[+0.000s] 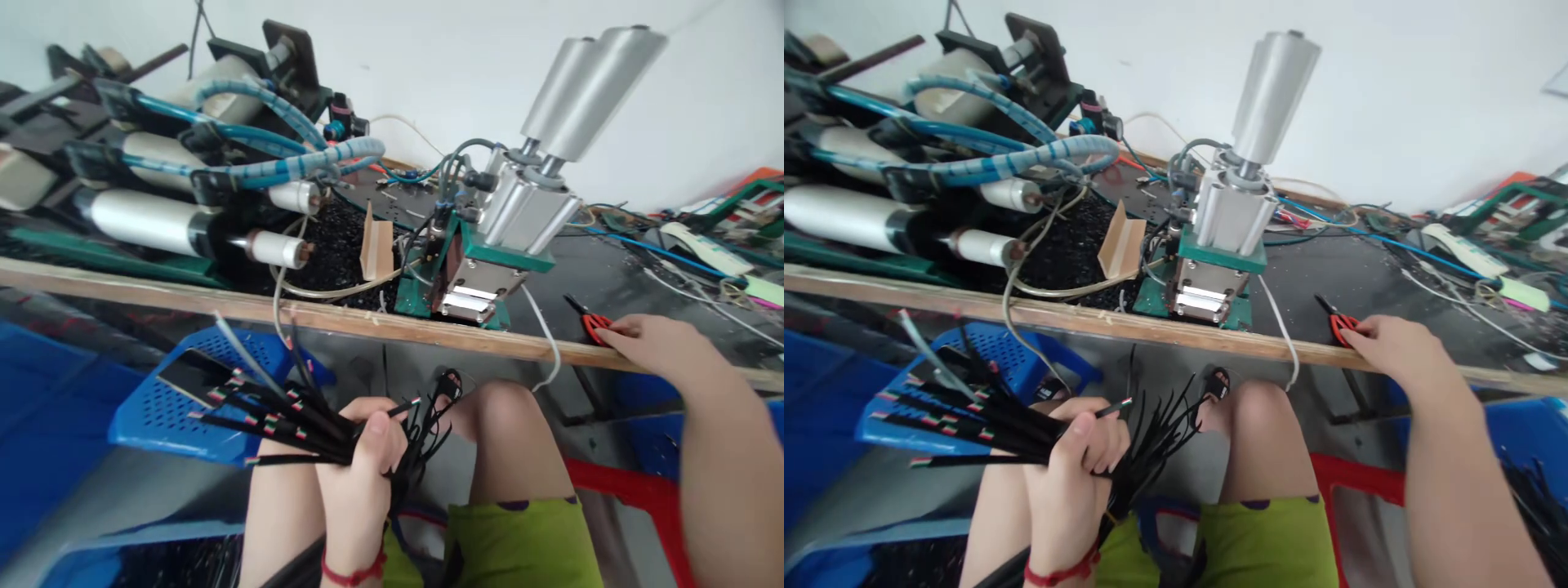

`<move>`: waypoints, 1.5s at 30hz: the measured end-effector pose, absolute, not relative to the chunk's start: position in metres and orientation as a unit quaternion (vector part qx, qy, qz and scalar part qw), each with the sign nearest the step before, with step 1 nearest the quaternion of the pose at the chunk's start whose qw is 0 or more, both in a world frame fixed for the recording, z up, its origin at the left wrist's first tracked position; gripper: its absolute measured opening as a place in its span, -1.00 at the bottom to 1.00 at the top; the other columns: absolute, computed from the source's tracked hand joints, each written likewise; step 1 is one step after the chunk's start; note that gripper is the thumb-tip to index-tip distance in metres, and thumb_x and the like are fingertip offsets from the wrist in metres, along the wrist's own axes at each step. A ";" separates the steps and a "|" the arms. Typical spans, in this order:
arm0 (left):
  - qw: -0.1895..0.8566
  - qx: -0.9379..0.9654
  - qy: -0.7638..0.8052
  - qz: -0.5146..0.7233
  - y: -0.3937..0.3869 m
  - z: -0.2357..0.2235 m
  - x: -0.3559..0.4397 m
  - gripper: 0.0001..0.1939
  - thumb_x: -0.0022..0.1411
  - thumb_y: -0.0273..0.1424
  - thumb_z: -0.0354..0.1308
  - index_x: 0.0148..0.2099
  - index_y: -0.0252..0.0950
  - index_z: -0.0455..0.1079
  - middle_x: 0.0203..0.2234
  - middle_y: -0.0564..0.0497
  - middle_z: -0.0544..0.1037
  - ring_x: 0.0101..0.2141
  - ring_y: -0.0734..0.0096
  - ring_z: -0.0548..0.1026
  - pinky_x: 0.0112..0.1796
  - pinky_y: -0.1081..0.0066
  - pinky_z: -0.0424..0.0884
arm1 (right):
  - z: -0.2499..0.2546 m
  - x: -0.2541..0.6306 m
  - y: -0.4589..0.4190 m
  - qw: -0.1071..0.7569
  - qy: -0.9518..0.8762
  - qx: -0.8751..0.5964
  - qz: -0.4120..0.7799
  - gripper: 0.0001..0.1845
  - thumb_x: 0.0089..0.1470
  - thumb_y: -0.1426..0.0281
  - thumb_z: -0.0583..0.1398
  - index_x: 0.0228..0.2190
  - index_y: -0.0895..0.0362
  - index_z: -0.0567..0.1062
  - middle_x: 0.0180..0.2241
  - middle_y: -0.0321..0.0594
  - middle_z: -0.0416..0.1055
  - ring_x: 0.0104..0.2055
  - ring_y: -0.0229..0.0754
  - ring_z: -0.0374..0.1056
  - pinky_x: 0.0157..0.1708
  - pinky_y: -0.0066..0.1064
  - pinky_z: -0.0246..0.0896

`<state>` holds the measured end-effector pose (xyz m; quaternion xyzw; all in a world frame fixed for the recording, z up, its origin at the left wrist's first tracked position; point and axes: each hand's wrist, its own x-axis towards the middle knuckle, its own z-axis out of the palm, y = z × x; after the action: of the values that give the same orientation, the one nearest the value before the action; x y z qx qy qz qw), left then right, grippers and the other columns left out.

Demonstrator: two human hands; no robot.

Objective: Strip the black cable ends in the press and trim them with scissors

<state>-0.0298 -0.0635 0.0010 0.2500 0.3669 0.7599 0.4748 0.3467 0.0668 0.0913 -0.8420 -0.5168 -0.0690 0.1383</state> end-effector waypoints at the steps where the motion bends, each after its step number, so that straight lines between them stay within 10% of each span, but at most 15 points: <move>1: 0.478 0.250 0.364 0.759 -0.065 -0.001 -0.030 -0.72 0.39 -0.24 0.51 -0.33 -0.29 0.70 -0.74 0.24 0.17 -0.71 0.63 0.11 -0.61 0.56 0.23 | 0.093 0.354 0.074 0.109 -0.507 -0.854 -0.044 -0.71 -0.07 0.50 0.67 -0.64 0.16 0.73 -0.54 0.03 0.64 -0.55 -0.10 0.30 -0.34 -0.12 0.11; 7: 0.491 0.274 0.352 0.748 -0.070 -0.011 -0.029 -0.73 0.44 -0.17 0.51 -0.24 -0.25 0.79 -0.72 0.21 0.24 -0.68 0.61 0.16 -0.60 0.56 0.20 | 0.088 0.351 0.085 0.055 -0.463 -0.884 -0.007 -0.77 -0.02 0.47 0.65 -0.54 0.11 0.75 -0.37 0.09 0.70 -0.38 0.04 0.43 -0.20 -0.03 0.09; 12: 0.505 0.271 0.338 0.747 -0.071 -0.013 -0.030 -0.77 0.46 -0.15 0.50 -0.18 -0.18 0.82 -0.71 0.22 0.23 -0.66 0.61 0.13 -0.58 0.55 0.17 | 0.075 0.312 0.065 0.423 -0.394 -0.816 -0.015 -0.66 -0.07 0.69 0.51 -0.52 0.09 0.56 -0.48 -0.11 0.61 -0.46 -0.11 0.44 -0.24 -0.10 0.27; 16: 0.509 0.279 0.331 0.744 -0.073 -0.018 -0.033 -0.76 0.48 -0.13 0.48 -0.15 -0.16 0.83 -0.70 0.22 0.21 -0.64 0.60 0.10 -0.57 0.52 0.14 | 0.046 0.246 0.008 0.701 -0.416 -0.556 0.162 -0.82 -0.05 0.42 0.56 -0.41 0.15 0.70 -0.58 -0.15 0.50 -0.67 -0.20 0.26 -0.65 -0.34 0.00; 23: 0.497 0.292 0.354 0.737 -0.077 -0.020 -0.034 -0.78 0.52 -0.14 0.43 -0.10 -0.12 0.83 -0.65 0.14 0.39 -0.60 0.53 0.25 -0.53 0.48 0.21 | -0.011 0.148 -0.085 0.349 -0.521 -0.476 0.617 -0.27 0.31 -0.14 0.42 -0.66 0.14 0.60 -0.74 -0.14 0.43 -0.73 -0.29 0.23 -0.69 -0.47 0.03; 31: 0.494 0.297 0.363 0.732 -0.075 -0.012 -0.034 -0.81 0.53 -0.20 0.43 -0.10 -0.14 0.83 -0.30 -0.05 0.82 -0.63 0.56 0.34 -0.58 0.47 0.27 | 0.004 0.140 -0.064 0.333 -0.643 -0.392 0.568 -0.17 0.48 -0.17 0.25 -0.65 0.15 0.56 -0.68 -0.18 0.41 -0.61 -0.31 0.25 -0.58 -0.45 -0.02; 38: 0.485 0.301 0.374 0.731 -0.076 -0.008 -0.031 -0.83 0.54 -0.24 0.43 -0.13 -0.07 0.84 -0.13 -0.11 0.86 -0.05 0.12 0.79 -0.20 0.33 0.67 | -0.001 0.135 -0.073 0.336 -0.640 -0.393 0.569 -0.16 0.44 -0.23 0.23 -0.66 0.12 0.50 -0.71 -0.21 0.38 -0.64 -0.30 0.21 -0.61 -0.42 -0.05; 45: 0.497 0.299 0.366 0.728 -0.078 -0.007 -0.030 -0.86 0.54 -0.26 0.42 -0.08 -0.05 0.84 -0.12 -0.07 0.87 -0.06 0.14 0.82 -0.04 0.27 0.73 | -0.001 0.133 -0.073 0.356 -0.637 -0.401 0.554 -0.19 0.43 -0.18 0.28 -0.69 0.11 0.49 -0.70 -0.25 0.28 -0.62 -0.28 0.18 -0.61 -0.40 -0.06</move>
<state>-0.0297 -0.0779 -0.0073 0.2994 0.3661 0.7277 0.4968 0.1331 -0.0734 -0.0006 -0.4011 -0.6370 0.5537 0.3560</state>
